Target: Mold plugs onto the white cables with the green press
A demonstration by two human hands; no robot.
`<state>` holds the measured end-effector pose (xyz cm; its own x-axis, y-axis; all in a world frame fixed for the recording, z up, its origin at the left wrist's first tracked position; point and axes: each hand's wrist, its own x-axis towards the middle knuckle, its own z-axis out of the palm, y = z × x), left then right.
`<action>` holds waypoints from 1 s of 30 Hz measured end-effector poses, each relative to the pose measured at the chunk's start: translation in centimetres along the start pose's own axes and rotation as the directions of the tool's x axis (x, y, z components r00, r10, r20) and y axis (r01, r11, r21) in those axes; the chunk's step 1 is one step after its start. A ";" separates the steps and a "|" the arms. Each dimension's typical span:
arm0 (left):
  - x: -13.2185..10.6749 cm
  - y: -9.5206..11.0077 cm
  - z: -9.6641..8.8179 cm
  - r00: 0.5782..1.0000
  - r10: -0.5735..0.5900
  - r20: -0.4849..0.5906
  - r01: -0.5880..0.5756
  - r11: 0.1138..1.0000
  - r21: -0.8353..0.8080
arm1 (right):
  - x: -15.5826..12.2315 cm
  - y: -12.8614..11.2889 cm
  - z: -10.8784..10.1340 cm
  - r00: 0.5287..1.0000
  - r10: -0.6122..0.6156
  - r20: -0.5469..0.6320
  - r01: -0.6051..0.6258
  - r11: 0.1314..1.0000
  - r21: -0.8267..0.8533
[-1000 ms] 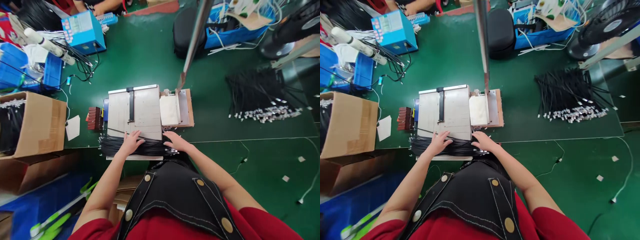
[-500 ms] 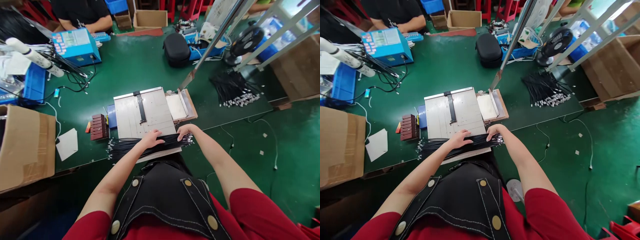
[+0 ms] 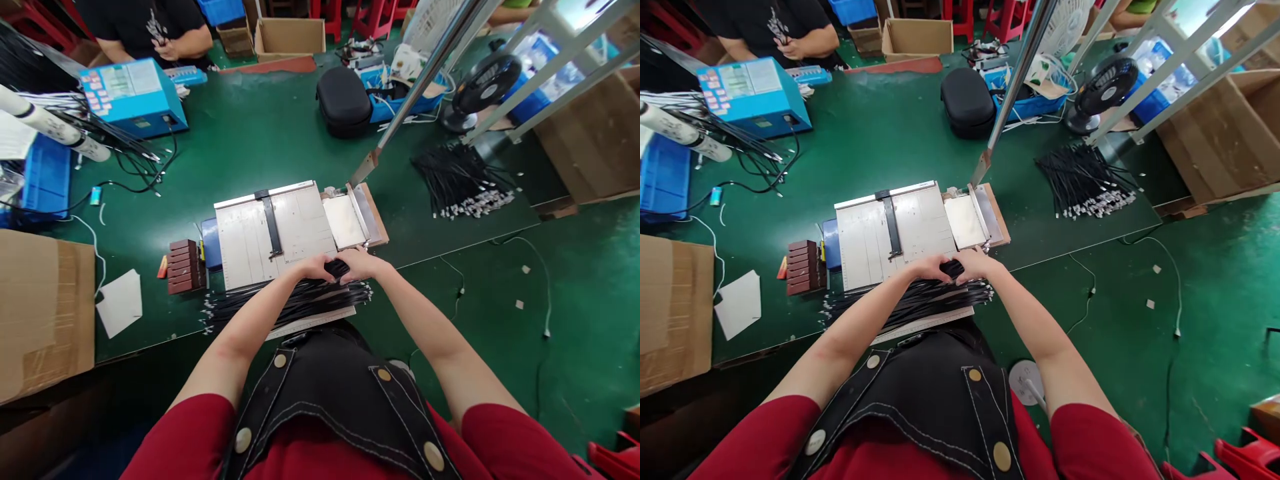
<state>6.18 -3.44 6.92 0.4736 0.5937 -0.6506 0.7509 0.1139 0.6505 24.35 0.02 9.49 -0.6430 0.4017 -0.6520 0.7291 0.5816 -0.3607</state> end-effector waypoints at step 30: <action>-5.5 -6.8 13.9 0.855 0.480 -0.197 -0.327 0.794 0.512 | -6.9 -34.4 -22.5 0.747 -0.553 -0.368 0.059 0.607 -0.793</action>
<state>4.90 -18.60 0.66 0.6745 0.7191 -0.1669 0.6769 -0.5122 0.5286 -1.59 -6.85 41.39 -0.9701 0.2389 -0.0424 0.2189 0.9372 0.2714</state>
